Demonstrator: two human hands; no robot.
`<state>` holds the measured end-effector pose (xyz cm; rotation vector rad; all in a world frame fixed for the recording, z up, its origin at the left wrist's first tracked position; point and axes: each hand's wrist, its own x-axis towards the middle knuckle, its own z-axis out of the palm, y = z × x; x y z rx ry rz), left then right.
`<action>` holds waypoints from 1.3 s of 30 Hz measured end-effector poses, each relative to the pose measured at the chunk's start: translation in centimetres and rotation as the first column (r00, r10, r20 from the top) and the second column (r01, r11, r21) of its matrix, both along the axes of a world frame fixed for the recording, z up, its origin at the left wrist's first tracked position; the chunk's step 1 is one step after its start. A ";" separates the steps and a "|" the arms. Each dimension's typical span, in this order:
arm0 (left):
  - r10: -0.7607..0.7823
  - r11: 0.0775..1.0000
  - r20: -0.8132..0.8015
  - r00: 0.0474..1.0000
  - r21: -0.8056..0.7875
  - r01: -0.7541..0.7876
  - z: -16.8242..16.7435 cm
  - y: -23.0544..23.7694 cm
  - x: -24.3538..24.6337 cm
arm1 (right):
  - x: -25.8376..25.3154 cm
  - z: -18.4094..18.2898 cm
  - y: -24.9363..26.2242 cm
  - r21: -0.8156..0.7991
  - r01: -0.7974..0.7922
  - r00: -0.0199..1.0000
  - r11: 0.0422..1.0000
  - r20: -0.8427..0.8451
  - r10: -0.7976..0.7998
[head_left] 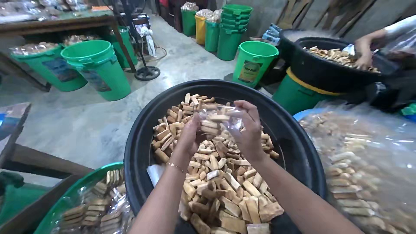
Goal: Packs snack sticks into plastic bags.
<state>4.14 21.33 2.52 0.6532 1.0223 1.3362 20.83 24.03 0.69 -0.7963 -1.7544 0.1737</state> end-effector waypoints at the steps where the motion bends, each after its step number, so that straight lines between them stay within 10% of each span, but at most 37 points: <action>1: -0.111 0.991 0.005 0.994 0.078 0.110 0.1 -0.2 -0.5 | 0.3 0.3 0.3 -0.011 -0.044 0.999 0.999 -0.011 0.044; 7: -0.237 0.949 -0.100 0.966 0.190 0.252 -1.1 -0.4 -1.4 | 1.9 1.8 -0.4 -0.175 -0.232 0.933 0.957 0.237 0.270; 14: 0.276 0.946 0.051 0.960 0.161 -0.281 -1.8 1.5 -5.1 | -1.9 -0.9 -1.1 -0.622 -0.176 0.915 0.763 0.183 0.360; 17: 0.356 0.925 0.115 0.928 0.098 -0.367 -1.9 1.9 -6.0 | -6.3 -3.6 -2.3 -0.850 0.113 0.494 0.514 0.497 0.714; 20: 0.335 0.938 0.123 0.934 0.045 -0.343 -1.7 1.7 -5.6 | -9.8 -5.5 -4.3 -0.777 0.316 0.112 0.545 0.601 0.791; 22: 0.351 0.934 0.136 0.926 0.013 -0.356 -1.4 1.7 -5.7 | -10.3 -6.4 -5.2 -0.743 0.286 0.036 0.605 0.640 0.768; 39: 0.385 0.922 0.143 0.912 -0.019 -0.387 -1.3 0.9 -4.9 | 1.0 -3.5 -5.6 -0.817 0.006 0.285 0.577 0.555 0.782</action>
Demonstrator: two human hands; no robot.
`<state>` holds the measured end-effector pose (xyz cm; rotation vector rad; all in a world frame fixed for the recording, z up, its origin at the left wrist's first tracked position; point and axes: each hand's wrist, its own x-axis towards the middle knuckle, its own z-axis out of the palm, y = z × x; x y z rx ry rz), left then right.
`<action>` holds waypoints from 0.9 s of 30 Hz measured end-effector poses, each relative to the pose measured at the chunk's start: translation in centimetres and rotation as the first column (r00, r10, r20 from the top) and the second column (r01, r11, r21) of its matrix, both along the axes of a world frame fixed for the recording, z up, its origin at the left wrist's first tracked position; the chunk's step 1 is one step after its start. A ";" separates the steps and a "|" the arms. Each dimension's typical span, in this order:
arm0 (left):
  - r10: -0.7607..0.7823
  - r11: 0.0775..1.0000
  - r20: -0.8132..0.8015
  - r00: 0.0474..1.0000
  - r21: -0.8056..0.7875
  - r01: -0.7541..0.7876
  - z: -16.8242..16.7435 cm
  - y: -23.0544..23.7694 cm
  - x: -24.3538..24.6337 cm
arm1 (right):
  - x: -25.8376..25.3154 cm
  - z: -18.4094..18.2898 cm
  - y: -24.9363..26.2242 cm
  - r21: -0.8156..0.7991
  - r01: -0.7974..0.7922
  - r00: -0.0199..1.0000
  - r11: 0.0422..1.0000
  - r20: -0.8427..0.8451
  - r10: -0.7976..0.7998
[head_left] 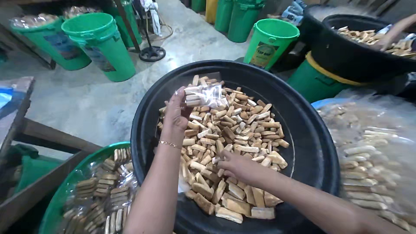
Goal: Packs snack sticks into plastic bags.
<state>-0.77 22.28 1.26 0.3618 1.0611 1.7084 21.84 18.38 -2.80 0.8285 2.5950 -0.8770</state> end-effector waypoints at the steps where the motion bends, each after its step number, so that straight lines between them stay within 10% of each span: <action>1: -0.002 1.000 0.016 1.000 0.004 0.002 -0.1 0.1 0.0 | 0.3 -0.1 0.1 -0.033 0.055 0.996 0.998 -0.065 -0.057; 7: 0.037 0.998 0.045 0.998 -0.049 -0.035 1.5 0.5 1.5 | 1.5 2.8 1.8 -0.162 0.453 0.672 0.877 -0.585 -0.455; 12: -0.038 0.999 0.094 0.995 0.037 0.035 2.6 -0.2 3.5 | 1.7 7.1 2.2 -0.515 0.528 -0.059 0.675 -0.816 -0.576; 14: -0.111 0.990 0.090 0.990 0.096 0.103 2.8 -0.6 4.5 | 1.2 7.6 2.7 -0.465 0.538 -0.186 0.703 -0.879 -0.440; 17: -0.220 0.971 0.088 0.972 0.119 0.209 3.2 -1.6 6.2 | 0.4 6.8 4.6 -0.208 0.639 -0.139 0.740 -0.978 -0.155; 23: -0.446 0.886 -0.153 0.882 0.068 0.459 3.0 -2.2 5.9 | 2.7 6.2 6.7 0.445 0.734 0.360 0.514 -0.896 0.261; 27: -0.444 0.869 -0.470 0.763 -0.018 0.494 3.3 -2.3 5.2 | 3.8 6.1 5.1 0.366 0.705 0.358 0.607 -0.923 0.141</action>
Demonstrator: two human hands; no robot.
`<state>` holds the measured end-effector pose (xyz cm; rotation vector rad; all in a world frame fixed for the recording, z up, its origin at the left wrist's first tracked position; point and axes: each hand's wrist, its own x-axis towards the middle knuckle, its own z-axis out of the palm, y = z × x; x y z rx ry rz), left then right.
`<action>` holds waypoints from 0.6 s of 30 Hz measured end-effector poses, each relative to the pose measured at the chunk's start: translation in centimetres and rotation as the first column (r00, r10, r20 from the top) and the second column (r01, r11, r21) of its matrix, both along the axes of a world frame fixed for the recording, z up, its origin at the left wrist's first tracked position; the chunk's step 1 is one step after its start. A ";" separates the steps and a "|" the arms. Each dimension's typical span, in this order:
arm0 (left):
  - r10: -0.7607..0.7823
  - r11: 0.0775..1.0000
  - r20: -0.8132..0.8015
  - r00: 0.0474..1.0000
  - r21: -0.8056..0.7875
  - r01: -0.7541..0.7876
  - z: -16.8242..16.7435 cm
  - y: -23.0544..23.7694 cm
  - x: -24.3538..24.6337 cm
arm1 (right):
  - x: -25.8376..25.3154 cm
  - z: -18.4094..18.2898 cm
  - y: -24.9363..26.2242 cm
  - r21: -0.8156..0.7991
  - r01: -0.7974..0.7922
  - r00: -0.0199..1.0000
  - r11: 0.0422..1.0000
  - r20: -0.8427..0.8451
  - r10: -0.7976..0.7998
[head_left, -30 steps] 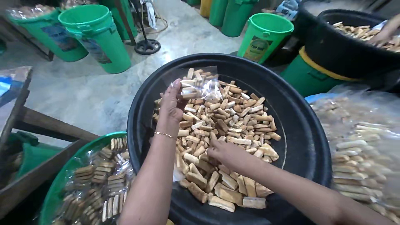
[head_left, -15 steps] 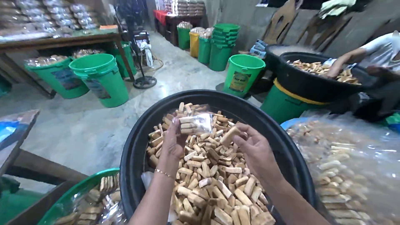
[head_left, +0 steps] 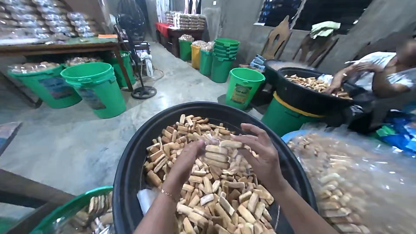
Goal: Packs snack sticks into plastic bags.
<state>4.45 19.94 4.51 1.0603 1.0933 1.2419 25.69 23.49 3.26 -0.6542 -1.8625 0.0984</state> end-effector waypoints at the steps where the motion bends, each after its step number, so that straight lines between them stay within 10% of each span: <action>1: -0.010 1.000 0.040 0.999 0.002 0.010 -0.1 0.0 0.3 | -0.3 -0.4 -0.3 -0.047 -0.033 0.999 0.998 -0.039 0.031; 5: -0.069 0.997 0.318 0.946 -0.004 0.074 -0.6 0.0 0.7 | -1.0 -0.4 -0.6 -0.179 -0.112 0.991 0.977 0.053 0.124; 10: 0.023 0.999 0.064 0.998 0.046 -0.026 0.4 -0.2 0.0 | -1.4 1.7 -1.0 -0.020 0.056 0.970 0.998 0.238 -0.049; 14: 0.017 1.000 0.114 0.993 -0.004 -0.017 0.4 -0.4 -0.2 | -2.1 2.7 -0.9 -0.227 -0.090 0.967 0.970 0.213 0.140; 18: 0.121 0.993 0.287 0.950 -0.033 -0.116 0.5 -0.1 -0.9 | -2.5 2.3 -0.5 -0.007 -0.002 0.987 1.000 0.162 0.003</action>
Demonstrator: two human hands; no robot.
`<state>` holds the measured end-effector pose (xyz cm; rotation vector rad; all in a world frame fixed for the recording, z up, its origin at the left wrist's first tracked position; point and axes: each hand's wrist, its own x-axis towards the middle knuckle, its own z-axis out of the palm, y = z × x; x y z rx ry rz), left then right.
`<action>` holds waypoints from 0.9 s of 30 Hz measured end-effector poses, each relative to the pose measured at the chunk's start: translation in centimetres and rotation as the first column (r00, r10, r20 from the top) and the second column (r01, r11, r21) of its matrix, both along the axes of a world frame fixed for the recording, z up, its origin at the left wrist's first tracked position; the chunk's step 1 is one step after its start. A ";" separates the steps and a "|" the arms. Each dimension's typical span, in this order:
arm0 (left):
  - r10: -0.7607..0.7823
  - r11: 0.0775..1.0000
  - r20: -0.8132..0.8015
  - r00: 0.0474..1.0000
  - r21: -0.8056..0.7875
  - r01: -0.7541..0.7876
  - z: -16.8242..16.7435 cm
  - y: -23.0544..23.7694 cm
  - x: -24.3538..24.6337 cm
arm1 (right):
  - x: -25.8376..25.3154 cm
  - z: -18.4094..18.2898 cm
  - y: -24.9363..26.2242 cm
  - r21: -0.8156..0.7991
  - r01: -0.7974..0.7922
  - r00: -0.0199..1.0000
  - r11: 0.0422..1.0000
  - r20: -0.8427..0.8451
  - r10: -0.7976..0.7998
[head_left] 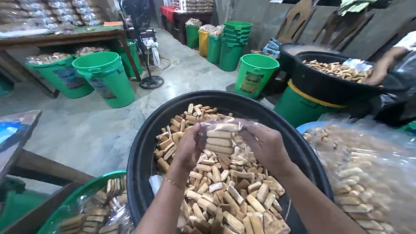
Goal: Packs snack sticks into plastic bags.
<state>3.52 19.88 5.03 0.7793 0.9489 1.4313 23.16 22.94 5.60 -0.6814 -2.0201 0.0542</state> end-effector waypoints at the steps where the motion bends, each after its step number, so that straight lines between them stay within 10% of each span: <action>1: -0.005 1.000 0.038 0.999 0.001 0.005 0.0 0.0 -0.3 | -0.1 -0.1 0.0 0.027 0.002 1.000 1.000 0.003 -0.002; 7: -0.058 0.997 -0.196 0.979 -0.069 0.046 0.6 -0.7 0.0 | -1.6 -1.1 -0.6 -0.107 -0.045 0.982 0.993 0.178 0.063; 13: -0.042 0.998 -0.054 0.998 -0.053 0.039 0.1 0.0 -0.8 | -0.5 -1.2 0.1 -0.079 0.003 1.000 0.997 0.016 -0.001; 22: -0.151 0.981 -0.030 0.988 0.121 0.154 -0.1 -0.7 -1.0 | -0.2 1.5 -1.1 -0.313 -0.051 0.950 0.948 0.277 0.143; 25: -0.050 0.993 -0.090 0.995 0.100 0.059 -0.5 -0.9 -2.0 | -1.9 3.3 -1.5 -0.412 0.115 0.829 0.904 0.541 0.141; 27: 0.039 0.986 -0.096 0.995 0.164 -0.023 -1.0 -0.8 -4.0 | -3.3 2.8 -1.0 -0.305 0.011 0.891 0.952 0.435 0.130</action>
